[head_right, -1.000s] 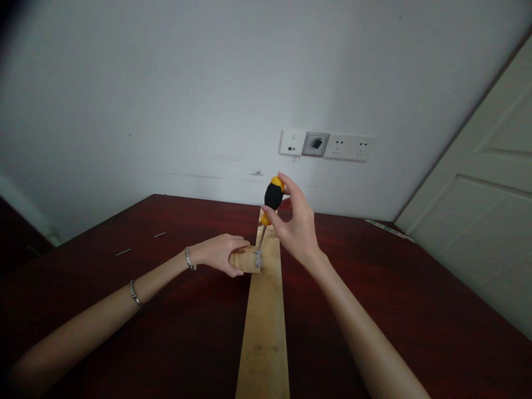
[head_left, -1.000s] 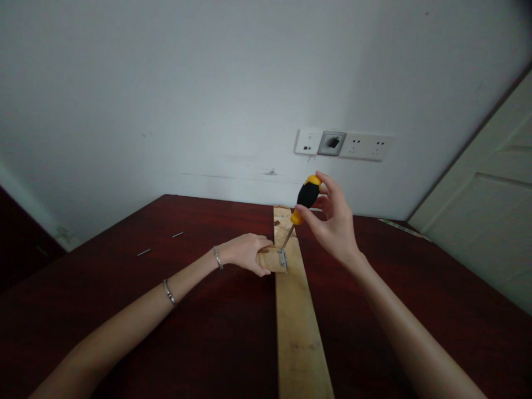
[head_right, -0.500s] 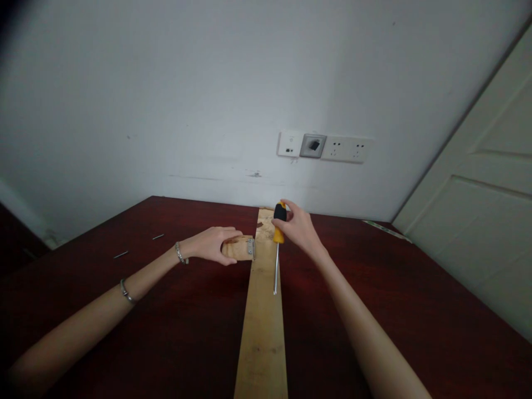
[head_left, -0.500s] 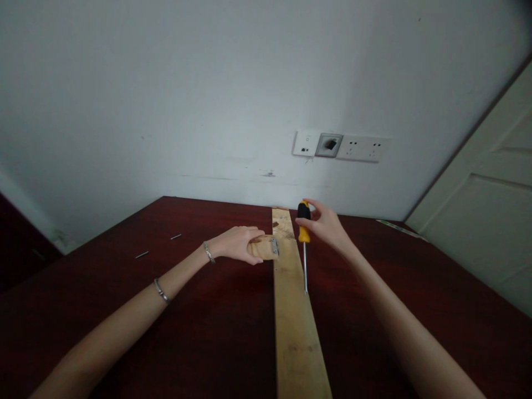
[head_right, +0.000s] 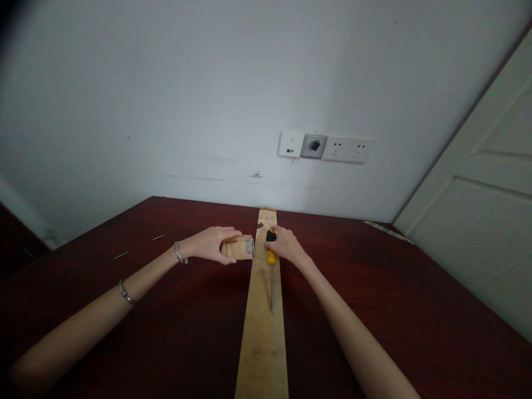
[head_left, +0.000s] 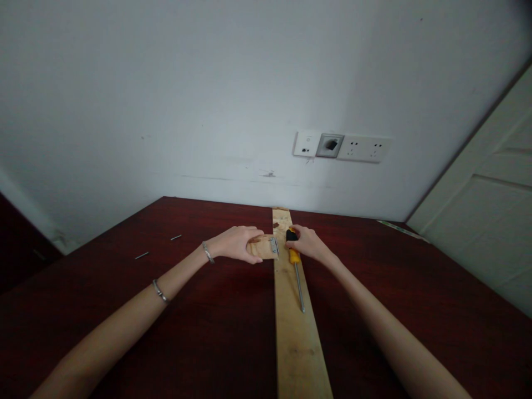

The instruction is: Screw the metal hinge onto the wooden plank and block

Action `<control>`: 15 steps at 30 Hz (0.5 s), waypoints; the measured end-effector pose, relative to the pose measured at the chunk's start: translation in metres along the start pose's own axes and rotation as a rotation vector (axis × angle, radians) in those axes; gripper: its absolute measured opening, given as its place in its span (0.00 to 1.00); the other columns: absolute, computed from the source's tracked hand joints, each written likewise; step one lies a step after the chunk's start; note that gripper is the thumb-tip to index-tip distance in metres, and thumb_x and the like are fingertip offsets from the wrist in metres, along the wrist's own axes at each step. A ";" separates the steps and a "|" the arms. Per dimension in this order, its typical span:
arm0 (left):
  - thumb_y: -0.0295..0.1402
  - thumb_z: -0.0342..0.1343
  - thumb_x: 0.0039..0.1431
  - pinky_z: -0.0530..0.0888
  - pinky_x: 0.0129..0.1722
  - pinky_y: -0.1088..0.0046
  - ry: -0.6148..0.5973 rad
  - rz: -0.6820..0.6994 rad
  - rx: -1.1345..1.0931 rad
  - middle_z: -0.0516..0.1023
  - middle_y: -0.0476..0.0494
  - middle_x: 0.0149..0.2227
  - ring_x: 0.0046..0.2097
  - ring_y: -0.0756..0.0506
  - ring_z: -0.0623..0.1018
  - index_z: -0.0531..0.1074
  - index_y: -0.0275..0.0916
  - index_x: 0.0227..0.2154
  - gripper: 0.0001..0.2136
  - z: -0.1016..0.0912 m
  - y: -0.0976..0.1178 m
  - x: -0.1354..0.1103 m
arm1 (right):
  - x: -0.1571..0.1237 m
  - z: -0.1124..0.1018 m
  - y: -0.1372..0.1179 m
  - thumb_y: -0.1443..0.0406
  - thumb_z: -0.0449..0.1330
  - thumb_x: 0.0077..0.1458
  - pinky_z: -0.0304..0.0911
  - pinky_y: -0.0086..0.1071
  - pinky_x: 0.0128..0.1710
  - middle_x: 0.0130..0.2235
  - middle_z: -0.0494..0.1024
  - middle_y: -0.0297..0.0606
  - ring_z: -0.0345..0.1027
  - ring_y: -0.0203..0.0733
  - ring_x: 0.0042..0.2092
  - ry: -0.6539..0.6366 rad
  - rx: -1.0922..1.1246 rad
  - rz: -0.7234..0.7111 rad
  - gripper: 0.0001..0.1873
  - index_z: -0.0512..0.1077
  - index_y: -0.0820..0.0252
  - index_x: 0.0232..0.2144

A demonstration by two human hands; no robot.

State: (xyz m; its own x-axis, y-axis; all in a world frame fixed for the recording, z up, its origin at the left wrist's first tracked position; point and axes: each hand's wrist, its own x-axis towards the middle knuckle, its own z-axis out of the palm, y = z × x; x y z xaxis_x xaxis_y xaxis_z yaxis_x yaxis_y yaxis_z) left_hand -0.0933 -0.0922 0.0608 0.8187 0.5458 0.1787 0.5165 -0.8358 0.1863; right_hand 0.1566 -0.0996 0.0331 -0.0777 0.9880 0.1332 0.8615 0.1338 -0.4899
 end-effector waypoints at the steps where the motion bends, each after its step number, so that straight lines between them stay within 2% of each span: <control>1: 0.46 0.61 0.47 0.69 0.41 0.68 -0.001 -0.001 0.000 0.74 0.41 0.42 0.42 0.42 0.75 0.68 0.36 0.48 0.27 0.000 0.000 0.000 | 0.000 0.002 0.000 0.62 0.63 0.43 0.63 0.35 0.46 0.49 0.76 0.50 0.70 0.52 0.49 -0.013 -0.004 0.003 0.31 0.69 0.66 0.52; 5: 0.47 0.60 0.47 0.69 0.41 0.68 0.008 0.001 -0.004 0.74 0.42 0.41 0.41 0.42 0.75 0.69 0.38 0.48 0.27 0.001 0.000 0.000 | 0.001 0.008 0.003 0.62 0.63 0.44 0.64 0.36 0.44 0.46 0.78 0.48 0.72 0.52 0.46 -0.058 -0.018 0.012 0.29 0.70 0.64 0.51; 9: 0.48 0.60 0.47 0.68 0.40 0.69 0.005 0.002 -0.003 0.74 0.43 0.40 0.41 0.43 0.75 0.69 0.38 0.47 0.27 0.002 -0.001 0.000 | 0.000 0.010 0.005 0.62 0.63 0.45 0.64 0.35 0.44 0.47 0.77 0.48 0.71 0.50 0.48 -0.087 -0.017 -0.003 0.30 0.68 0.63 0.52; 15: 0.48 0.60 0.47 0.68 0.39 0.69 -0.008 0.004 0.003 0.74 0.43 0.40 0.40 0.43 0.74 0.68 0.38 0.48 0.27 0.005 -0.001 0.001 | -0.001 0.008 0.010 0.53 0.63 0.47 0.64 0.35 0.43 0.44 0.77 0.47 0.73 0.49 0.44 -0.096 -0.006 -0.038 0.36 0.64 0.63 0.56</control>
State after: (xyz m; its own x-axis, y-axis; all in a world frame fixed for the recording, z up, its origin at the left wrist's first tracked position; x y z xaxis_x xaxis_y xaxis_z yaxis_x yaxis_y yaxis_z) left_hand -0.0911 -0.0913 0.0558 0.8226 0.5422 0.1716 0.5142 -0.8380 0.1829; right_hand 0.1611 -0.0987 0.0212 -0.1579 0.9851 0.0686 0.8602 0.1714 -0.4804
